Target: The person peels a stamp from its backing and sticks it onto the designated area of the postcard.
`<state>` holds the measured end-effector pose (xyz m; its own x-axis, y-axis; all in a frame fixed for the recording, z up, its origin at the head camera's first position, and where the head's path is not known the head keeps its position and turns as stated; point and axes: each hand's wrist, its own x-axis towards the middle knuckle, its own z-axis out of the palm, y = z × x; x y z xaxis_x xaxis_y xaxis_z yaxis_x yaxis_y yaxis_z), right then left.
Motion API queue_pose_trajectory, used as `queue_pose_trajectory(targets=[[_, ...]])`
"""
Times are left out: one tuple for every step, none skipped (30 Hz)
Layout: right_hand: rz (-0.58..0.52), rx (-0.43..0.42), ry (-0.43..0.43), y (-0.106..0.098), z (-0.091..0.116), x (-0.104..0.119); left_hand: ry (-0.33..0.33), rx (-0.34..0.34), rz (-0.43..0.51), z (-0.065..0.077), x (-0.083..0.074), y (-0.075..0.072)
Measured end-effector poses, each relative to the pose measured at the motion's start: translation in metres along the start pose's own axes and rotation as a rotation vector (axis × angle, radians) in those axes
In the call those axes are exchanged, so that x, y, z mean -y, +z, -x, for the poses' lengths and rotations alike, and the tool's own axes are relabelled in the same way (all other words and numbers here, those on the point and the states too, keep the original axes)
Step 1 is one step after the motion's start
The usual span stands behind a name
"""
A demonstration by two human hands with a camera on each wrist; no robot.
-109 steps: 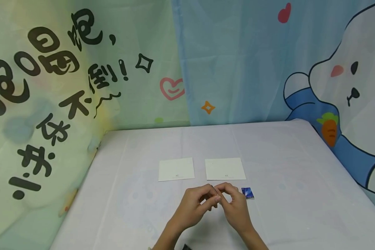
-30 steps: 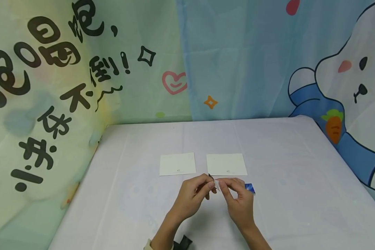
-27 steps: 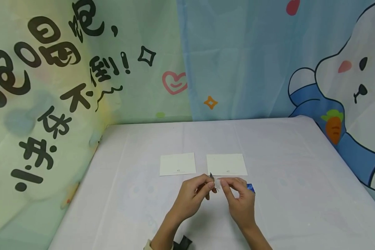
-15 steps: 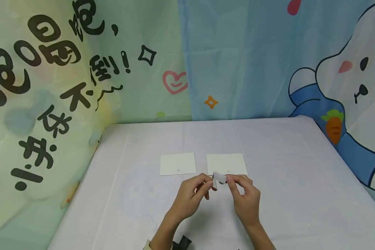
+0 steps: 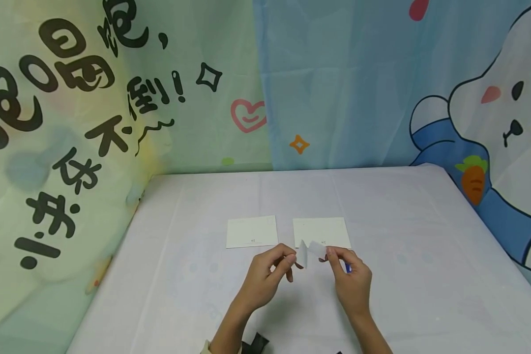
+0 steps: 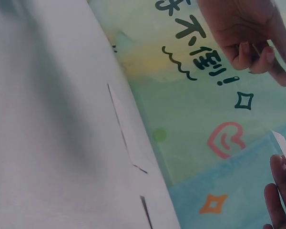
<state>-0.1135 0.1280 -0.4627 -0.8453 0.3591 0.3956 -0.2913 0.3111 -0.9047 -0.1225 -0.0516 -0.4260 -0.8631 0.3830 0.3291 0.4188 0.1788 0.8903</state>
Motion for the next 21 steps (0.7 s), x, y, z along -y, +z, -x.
queue_pose_trajectory(targets=[[0.002,0.007,0.016,0.001,0.001,-0.003,0.002,-0.002,0.003,0.000,0.000,0.000],[0.000,0.013,0.029,0.001,0.002,-0.007,0.004,-0.003,0.007,0.000,0.000,-0.001],[0.002,0.021,0.039,0.002,0.003,-0.009,0.006,-0.006,0.011,0.000,0.000,-0.001],[0.000,0.029,0.031,0.003,0.004,-0.014,0.008,-0.008,0.015,0.000,0.000,-0.002],[0.015,0.043,0.040,0.004,0.005,-0.017,0.010,-0.011,0.020,0.000,0.000,-0.002],[0.040,0.065,0.050,0.005,0.006,-0.020,0.012,-0.014,0.025,0.000,0.000,-0.003],[0.076,0.092,0.062,0.007,0.006,-0.023,0.015,-0.017,0.031,0.000,-0.001,-0.003],[0.118,0.126,0.075,0.008,0.007,-0.026,0.022,-0.019,0.037,0.000,-0.002,-0.004],[0.167,0.163,0.089,0.009,0.008,-0.029,0.029,-0.021,0.042,0.000,-0.005,-0.004],[0.210,0.203,0.105,0.010,0.009,-0.033,0.041,-0.021,0.049,0.000,-0.008,-0.005],[0.265,0.247,0.136,0.011,0.010,-0.035,0.047,-0.021,0.055,0.000,-0.013,-0.006],[0.307,0.286,0.147,0.012,0.011,-0.039,0.047,-0.020,0.060,0.000,-0.017,-0.008],[0.342,0.320,0.155,0.013,0.012,-0.043,0.055,-0.021,0.062,0.000,-0.020,-0.009],[0.370,0.348,0.156,0.015,0.013,-0.047,0.061,-0.021,0.063,0.000,-0.023,-0.009],[0.391,0.368,0.152,0.016,0.014,-0.051,0.063,-0.022,0.069,0.001,-0.024,-0.010],[0.408,0.384,0.143,0.017,0.015,-0.054,0.074,-0.022,0.075,0.000,-0.022,-0.010],[0.425,0.393,0.128,0.018,0.016,-0.057,0.077,-0.023,0.081,0.000,-0.019,-0.010],[0.441,0.399,0.109,0.019,0.017,-0.059,0.084,-0.024,0.087,0.000,-0.014,-0.010],[0.455,0.403,0.096,0.019,0.018,-0.061,0.088,-0.023,0.091,0.000,-0.014,-0.010],[0.468,0.403,0.080,0.020,0.018,-0.062,0.085,-0.021,0.101,0.000,-0.015,-0.010],[0.486,0.402,0.066,0.020,0.018,-0.063,0.084,-0.020,0.110,0.000,-0.016,-0.011]])
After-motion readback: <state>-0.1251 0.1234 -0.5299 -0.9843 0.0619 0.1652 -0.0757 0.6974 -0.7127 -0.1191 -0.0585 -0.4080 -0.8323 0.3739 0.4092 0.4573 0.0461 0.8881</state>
